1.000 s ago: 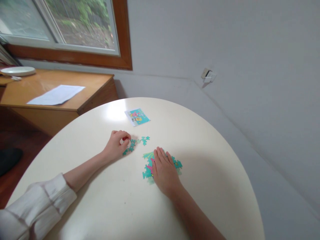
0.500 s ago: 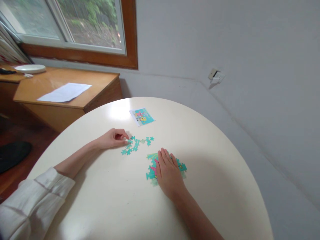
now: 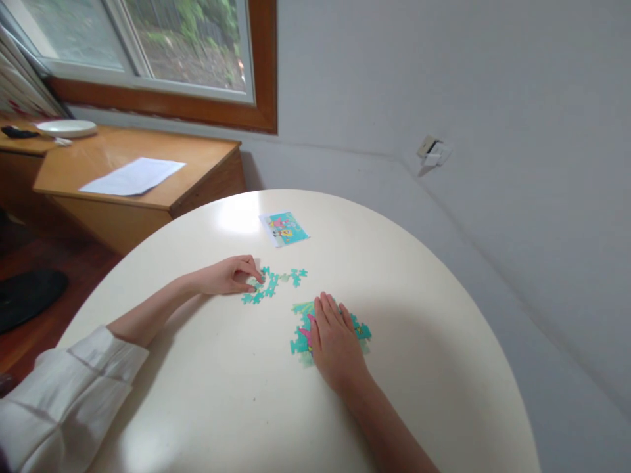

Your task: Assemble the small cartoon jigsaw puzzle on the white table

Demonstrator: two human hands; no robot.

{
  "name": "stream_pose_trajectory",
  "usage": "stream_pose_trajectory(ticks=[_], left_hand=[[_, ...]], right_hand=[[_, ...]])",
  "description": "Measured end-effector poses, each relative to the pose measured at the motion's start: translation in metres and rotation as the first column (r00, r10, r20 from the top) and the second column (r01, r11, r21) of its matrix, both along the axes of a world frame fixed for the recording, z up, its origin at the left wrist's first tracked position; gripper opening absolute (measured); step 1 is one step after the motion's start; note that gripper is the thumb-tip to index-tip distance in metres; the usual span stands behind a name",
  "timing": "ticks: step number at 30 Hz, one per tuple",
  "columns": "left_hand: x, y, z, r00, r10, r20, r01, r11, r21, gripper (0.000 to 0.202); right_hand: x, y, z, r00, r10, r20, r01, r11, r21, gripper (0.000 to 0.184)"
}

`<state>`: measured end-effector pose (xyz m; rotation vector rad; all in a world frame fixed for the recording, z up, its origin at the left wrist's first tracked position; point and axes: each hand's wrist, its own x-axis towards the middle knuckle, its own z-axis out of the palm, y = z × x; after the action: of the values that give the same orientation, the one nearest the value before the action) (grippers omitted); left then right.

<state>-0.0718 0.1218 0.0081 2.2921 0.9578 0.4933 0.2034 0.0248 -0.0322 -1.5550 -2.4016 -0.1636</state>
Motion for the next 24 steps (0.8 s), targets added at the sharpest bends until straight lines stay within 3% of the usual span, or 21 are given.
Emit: stream_pose_trajectory(ticks=[14,24], left_hand=[[0.0023,-0.0005,0.0009,0.998,0.007,-0.064,-0.007,1.0,0.003,0.022],[0.0051,-0.0025,0.0013,0.998,0.056,-0.002,-0.056,0.998,-0.006,0.02]], right_hand=[[0.0009,0.0006,-0.0003,1.0,-0.006,0.016,0.006,1.0,-0.022,0.046],[0.0032,0.0016,-0.0024,1.0,0.014,0.008,-0.014,1.0,0.005,0.045]])
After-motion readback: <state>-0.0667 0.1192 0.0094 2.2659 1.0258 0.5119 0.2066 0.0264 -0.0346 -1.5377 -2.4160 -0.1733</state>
